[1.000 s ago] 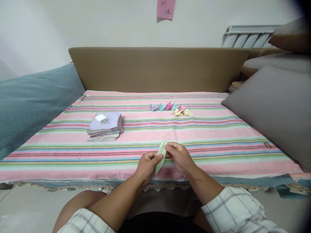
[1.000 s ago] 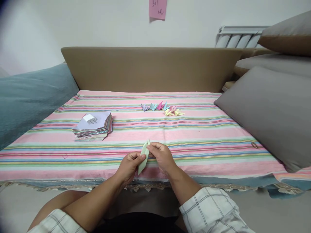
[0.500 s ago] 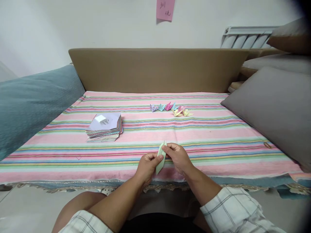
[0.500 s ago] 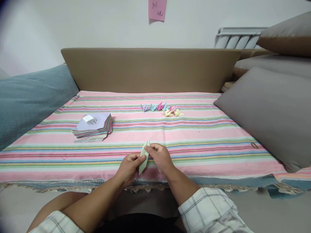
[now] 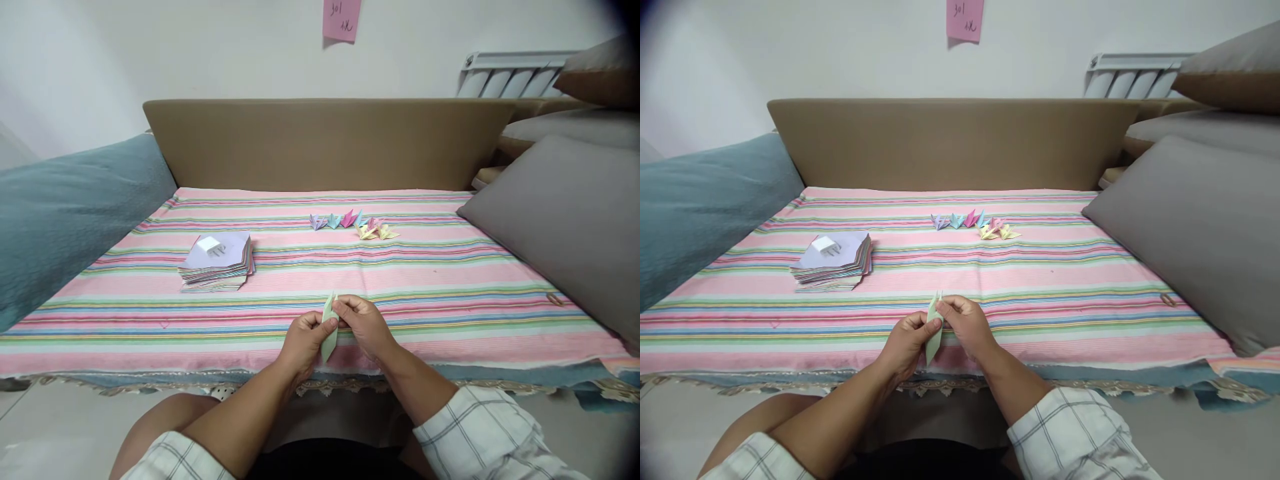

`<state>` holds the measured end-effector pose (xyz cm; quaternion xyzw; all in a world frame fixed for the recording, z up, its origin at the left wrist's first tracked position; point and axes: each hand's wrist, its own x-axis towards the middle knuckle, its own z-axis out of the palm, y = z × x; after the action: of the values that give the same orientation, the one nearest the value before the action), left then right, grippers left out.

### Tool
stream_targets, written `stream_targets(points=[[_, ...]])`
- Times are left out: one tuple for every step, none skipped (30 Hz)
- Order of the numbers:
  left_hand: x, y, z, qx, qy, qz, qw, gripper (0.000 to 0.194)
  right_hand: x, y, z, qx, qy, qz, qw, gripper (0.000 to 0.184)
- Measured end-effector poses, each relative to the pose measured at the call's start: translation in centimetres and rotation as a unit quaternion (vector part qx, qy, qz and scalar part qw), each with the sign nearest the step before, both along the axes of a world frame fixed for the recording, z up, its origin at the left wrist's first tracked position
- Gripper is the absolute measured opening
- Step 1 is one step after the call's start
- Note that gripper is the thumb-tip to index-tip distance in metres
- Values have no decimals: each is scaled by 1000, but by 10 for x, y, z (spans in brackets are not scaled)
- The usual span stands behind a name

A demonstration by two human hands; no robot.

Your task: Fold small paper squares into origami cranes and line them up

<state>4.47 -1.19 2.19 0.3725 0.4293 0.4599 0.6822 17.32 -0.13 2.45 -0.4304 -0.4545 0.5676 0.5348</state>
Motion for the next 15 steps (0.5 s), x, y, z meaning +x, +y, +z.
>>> stream_targets(points=[[0, 0, 0, 0, 1, 7, 1000, 39, 0, 0, 1, -3, 17, -8, 1000, 26], [0, 0, -1, -1, 2, 12, 1000, 40, -1, 1, 2, -4, 31, -14, 999, 27], [0, 0, -1, -2, 3, 14, 1000, 40, -1, 1, 3, -4, 39, -18, 999, 27], [0, 0, -2, -3, 4, 15, 1000, 41, -1, 2, 4, -2, 43, -19, 999, 27], [0, 0, -2, -3, 4, 15, 1000, 41, 0, 2, 5, 0, 43, -19, 999, 27], [0, 0, -2, -3, 4, 14, 1000, 41, 0, 2, 5, 2, 42, -17, 999, 26], [0, 0, -2, -3, 3, 14, 1000, 40, 0, 2, 6, 5, 41, -16, 999, 26], [0, 0, -2, -2, 1, 13, 1000, 40, 0, 2, 6, 7, 41, -15, 999, 26], [1, 0, -2, -2, -1, 11, 1000, 39, 0, 3, 5, 7, 40, -15, 999, 25], [1, 0, -2, -2, -5, 9, 1000, 39, 0, 3, 4, 7, 40, -15, 999, 25], [1, -1, -2, -3, -8, 8, 1000, 39, 0, 3, 4, 5, 39, -16, 999, 24], [1, -1, -2, -5, -12, 6, 1000, 39, 0, 3, 3, 2, 39, -16, 999, 23], [1, -1, -2, -8, -15, 4, 1000, 39, 0, 4, 2, -3, 41, -17, 999, 23], [1, -1, -3, -10, -18, 0, 1000, 39, 0, 4, 2, -7, 45, -16, 999, 23], [1, -1, -3, -13, -20, -5, 1000, 39, 0, 4, 2, -12, 51, -14, 999, 23]])
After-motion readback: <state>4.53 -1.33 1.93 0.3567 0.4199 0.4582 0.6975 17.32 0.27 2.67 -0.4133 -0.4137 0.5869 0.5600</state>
